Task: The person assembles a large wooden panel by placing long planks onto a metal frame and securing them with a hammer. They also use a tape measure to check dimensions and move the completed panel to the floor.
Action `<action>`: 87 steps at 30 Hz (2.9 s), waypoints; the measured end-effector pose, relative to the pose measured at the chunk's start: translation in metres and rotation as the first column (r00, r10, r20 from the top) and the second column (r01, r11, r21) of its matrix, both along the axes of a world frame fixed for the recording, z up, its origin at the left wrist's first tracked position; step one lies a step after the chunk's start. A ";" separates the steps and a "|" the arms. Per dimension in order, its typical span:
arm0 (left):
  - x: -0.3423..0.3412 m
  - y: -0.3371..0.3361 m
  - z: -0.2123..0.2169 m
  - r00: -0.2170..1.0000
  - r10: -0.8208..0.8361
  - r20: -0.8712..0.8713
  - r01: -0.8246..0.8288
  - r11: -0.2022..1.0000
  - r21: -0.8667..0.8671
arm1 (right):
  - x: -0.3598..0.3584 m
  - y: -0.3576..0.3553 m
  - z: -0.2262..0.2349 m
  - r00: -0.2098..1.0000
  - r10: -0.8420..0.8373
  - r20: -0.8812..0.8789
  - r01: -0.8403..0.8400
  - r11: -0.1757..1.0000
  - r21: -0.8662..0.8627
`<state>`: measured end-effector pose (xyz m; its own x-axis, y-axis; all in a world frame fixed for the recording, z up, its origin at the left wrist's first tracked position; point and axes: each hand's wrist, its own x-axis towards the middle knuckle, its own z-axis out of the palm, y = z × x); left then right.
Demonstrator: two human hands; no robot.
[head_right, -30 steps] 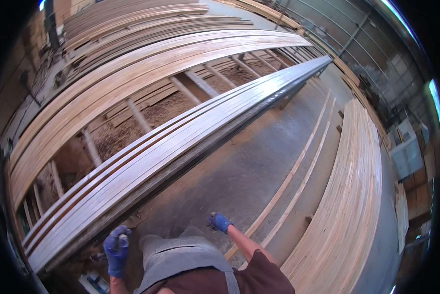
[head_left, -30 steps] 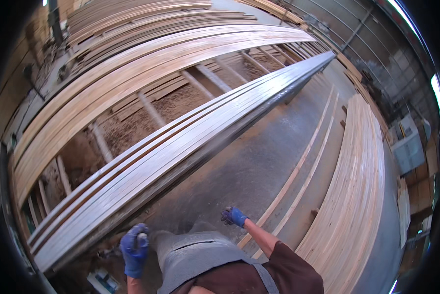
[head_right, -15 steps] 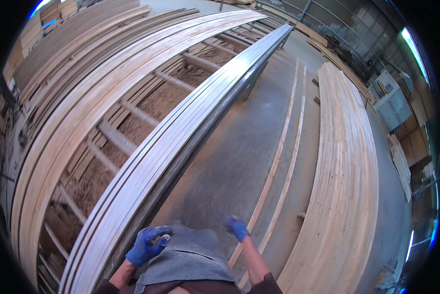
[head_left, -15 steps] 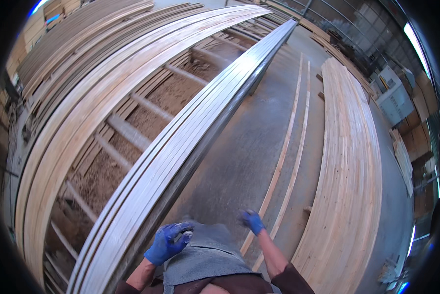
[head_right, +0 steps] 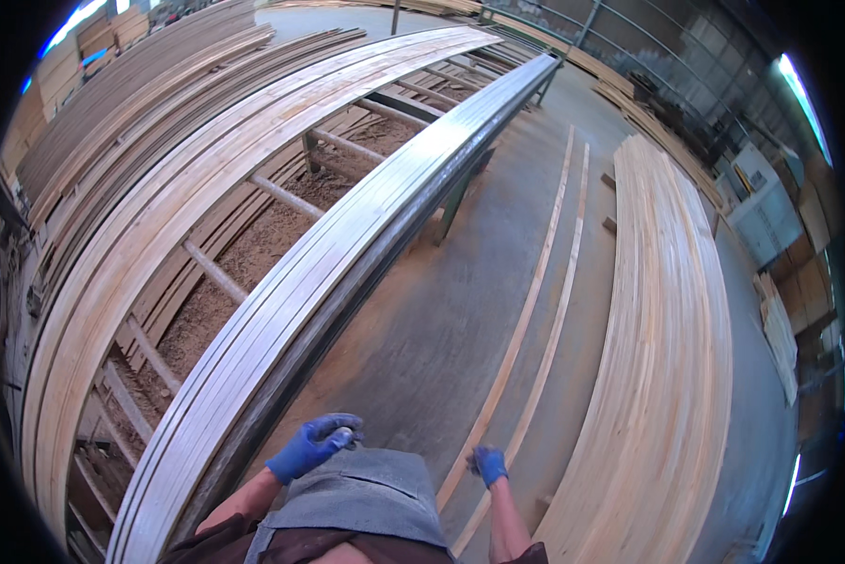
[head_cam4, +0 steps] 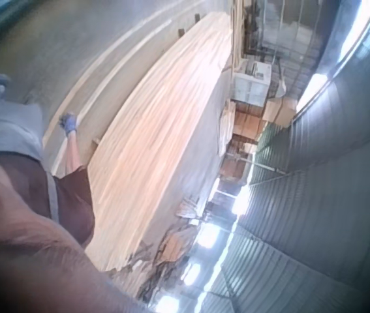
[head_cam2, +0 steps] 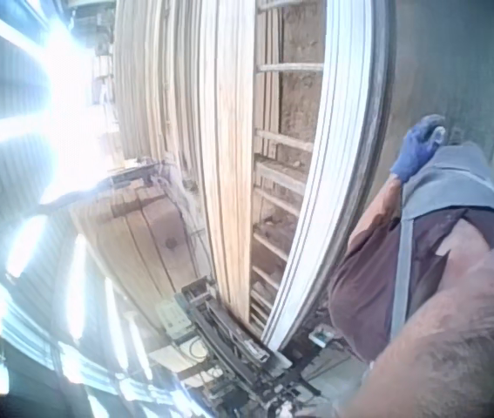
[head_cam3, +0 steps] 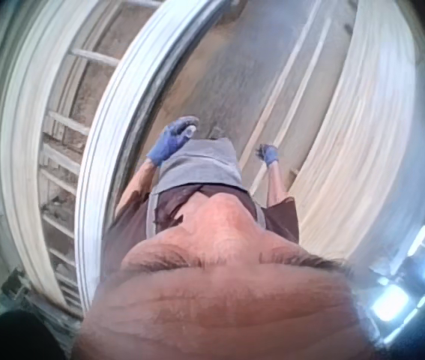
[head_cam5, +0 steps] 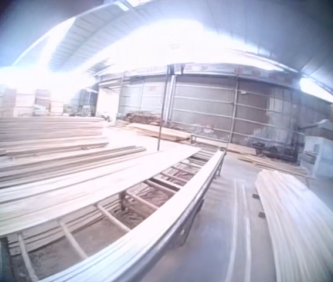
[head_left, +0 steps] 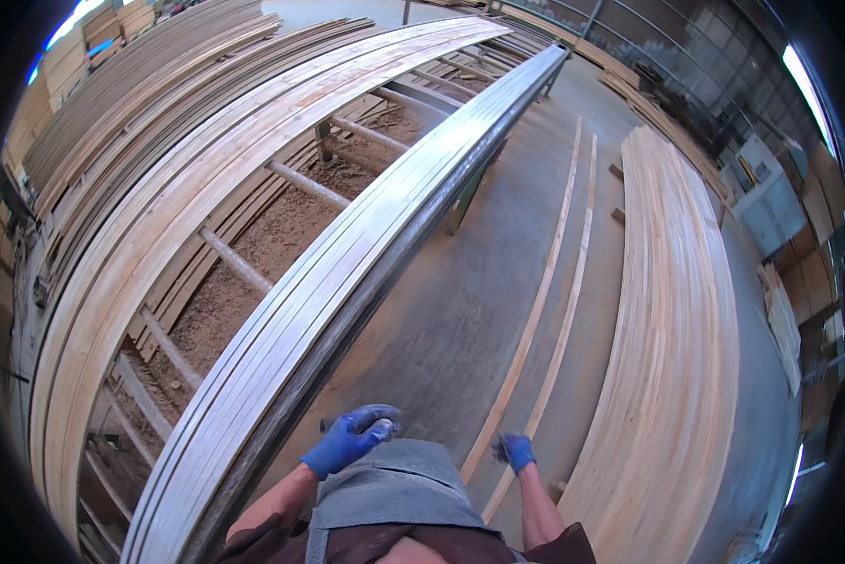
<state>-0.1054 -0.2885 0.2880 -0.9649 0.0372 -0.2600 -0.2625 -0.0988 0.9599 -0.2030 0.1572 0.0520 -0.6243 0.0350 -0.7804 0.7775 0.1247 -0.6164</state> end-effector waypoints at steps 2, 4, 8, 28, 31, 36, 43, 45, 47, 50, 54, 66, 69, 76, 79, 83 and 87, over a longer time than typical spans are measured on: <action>-0.056 0.004 -0.001 0.992 0.063 0.111 -0.087 0.968 0.233 | -0.119 -0.046 0.032 0.963 0.194 -0.189 -0.197 0.980 0.004; -0.113 0.002 -0.006 0.964 0.175 0.198 -0.234 0.913 0.333 | -0.237 -0.098 0.053 0.821 0.427 -0.379 -0.404 0.904 0.142; -0.216 -0.009 -0.019 0.896 0.334 0.294 -0.439 0.768 0.466 | -0.401 -0.215 0.103 0.543 0.669 -0.507 -0.582 0.735 0.347; -0.539 0.013 -0.027 0.113 0.842 0.527 -0.956 -0.052 0.288 | -1.026 -0.334 0.204 -0.056 0.965 -0.257 -0.389 0.216 0.896; -0.536 0.011 -0.041 -0.061 0.842 0.536 -0.996 -0.088 0.025 | -1.040 -0.339 0.199 -0.186 0.947 -0.262 -0.386 0.175 0.906; -0.559 -0.031 -0.054 -0.260 0.862 0.436 -0.954 -0.298 0.020 | -1.063 -0.380 0.183 -0.273 0.890 -0.365 -0.446 0.219 0.868; -0.568 -0.125 -0.083 -0.162 0.939 0.304 -0.986 -0.141 -0.092 | -1.079 -0.465 0.169 -0.219 0.799 -0.560 -0.576 0.357 0.735; -0.543 -0.104 -0.080 -0.227 0.866 0.446 -0.960 -0.277 0.048 | -1.076 -0.447 0.146 -0.312 0.782 -0.540 -0.568 0.302 0.766; -0.552 -0.105 -0.088 -0.237 0.815 0.529 -0.901 -0.388 0.195 | -1.095 -0.429 0.110 0.053 0.739 -0.671 -0.690 0.513 0.510; -0.591 -0.102 -0.083 -0.292 0.762 0.577 -0.772 -0.544 0.328 | -1.147 -0.406 0.129 0.564 0.572 -0.596 -0.699 0.715 0.025; -0.633 -0.086 -0.096 -0.336 0.719 0.608 -0.594 -0.663 0.456 | -1.214 -0.427 0.151 0.841 0.340 -0.421 -0.435 0.888 -0.150; -0.664 -0.176 -0.145 -0.787 0.615 0.049 -0.580 -0.764 0.282 | -1.236 -0.493 0.126 0.960 0.277 -0.039 -0.239 0.739 -0.629; -0.669 -0.191 -0.128 -0.722 0.671 0.171 -0.528 -0.693 0.490 | -1.292 -0.461 0.070 0.937 0.340 -0.077 -0.308 0.705 -0.639; -0.689 -0.223 -0.107 -0.738 0.646 0.193 -0.524 -0.730 0.438 | -1.265 -0.523 0.097 0.960 0.150 -0.238 -0.267 0.751 -0.604; -0.685 -0.237 -0.109 -0.703 0.682 0.203 -0.510 -0.682 0.524 | -1.270 -0.543 0.090 0.933 0.190 -0.305 -0.347 0.697 -0.628; -0.679 -0.264 -0.123 -0.599 0.781 0.180 -0.572 -0.574 0.586 | -1.284 -0.591 0.085 0.927 0.186 -0.325 -0.366 0.634 -0.681; -0.679 -0.276 -0.109 -0.658 0.715 0.238 -0.533 -0.664 0.524 | -1.262 -0.615 0.110 0.941 0.185 -0.283 -0.335 0.629 -0.702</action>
